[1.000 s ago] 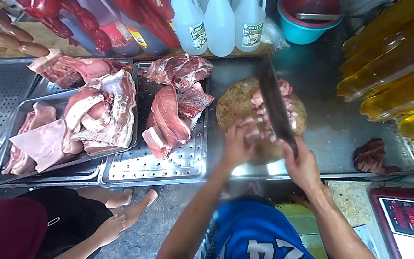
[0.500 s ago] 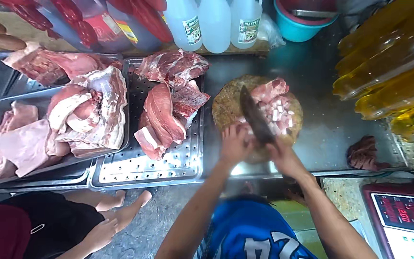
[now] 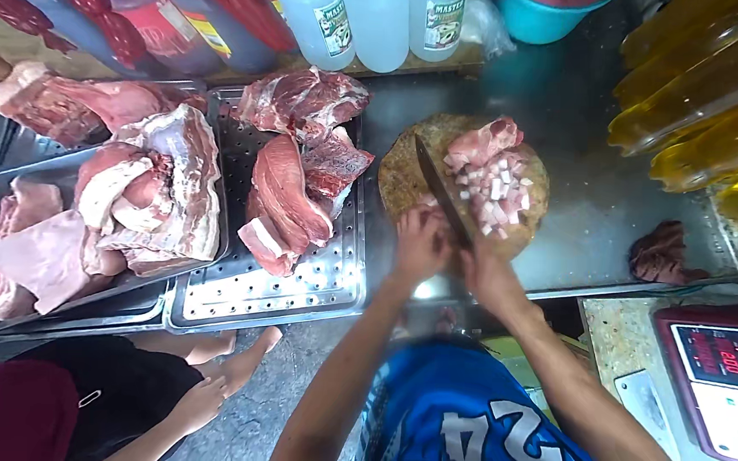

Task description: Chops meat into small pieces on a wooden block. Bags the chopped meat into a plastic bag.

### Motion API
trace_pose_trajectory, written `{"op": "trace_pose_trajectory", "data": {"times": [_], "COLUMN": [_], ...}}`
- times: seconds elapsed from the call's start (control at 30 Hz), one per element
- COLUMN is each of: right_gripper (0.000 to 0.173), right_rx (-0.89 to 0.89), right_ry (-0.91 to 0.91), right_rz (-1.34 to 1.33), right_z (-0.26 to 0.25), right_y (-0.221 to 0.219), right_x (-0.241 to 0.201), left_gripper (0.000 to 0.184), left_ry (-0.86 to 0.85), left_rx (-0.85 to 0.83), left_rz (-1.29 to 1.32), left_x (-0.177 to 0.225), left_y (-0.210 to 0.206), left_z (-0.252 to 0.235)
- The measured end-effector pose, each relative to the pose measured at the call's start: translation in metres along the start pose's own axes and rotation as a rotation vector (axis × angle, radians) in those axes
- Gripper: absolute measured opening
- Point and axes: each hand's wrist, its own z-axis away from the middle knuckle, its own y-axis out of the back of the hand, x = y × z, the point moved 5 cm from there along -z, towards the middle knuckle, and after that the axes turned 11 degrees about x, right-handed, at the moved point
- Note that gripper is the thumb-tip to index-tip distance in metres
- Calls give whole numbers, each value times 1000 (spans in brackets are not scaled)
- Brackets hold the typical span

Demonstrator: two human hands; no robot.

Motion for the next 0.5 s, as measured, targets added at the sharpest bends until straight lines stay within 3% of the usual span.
{"op": "trace_pose_trajectory", "data": {"times": [0.07,0.17,0.33,0.4,0.5], "right_gripper": [54,54,34,30,28], "right_rx": [-67,-82,-258,-157,80], "right_ry": [-17,13,-248,-262,-153], "right_rz": [28,-149,-877,-877,-628], "right_z": [-9,-11,-30,-35,-29], "right_y": [-5,-3,7,23,56], "right_x": [2,21,74,76,55], "left_gripper": [29,29,34,35,32], "left_ry": [5,16,34,49,64], "left_rx": [5,20,51,36,11], "left_rz": [-15,-35,-55,-35,80], "left_x": [1,3,2,2,-1], "left_y": [0,-1,-1,0,4], "left_z": [-7,-4,-6,-6,-5]}}
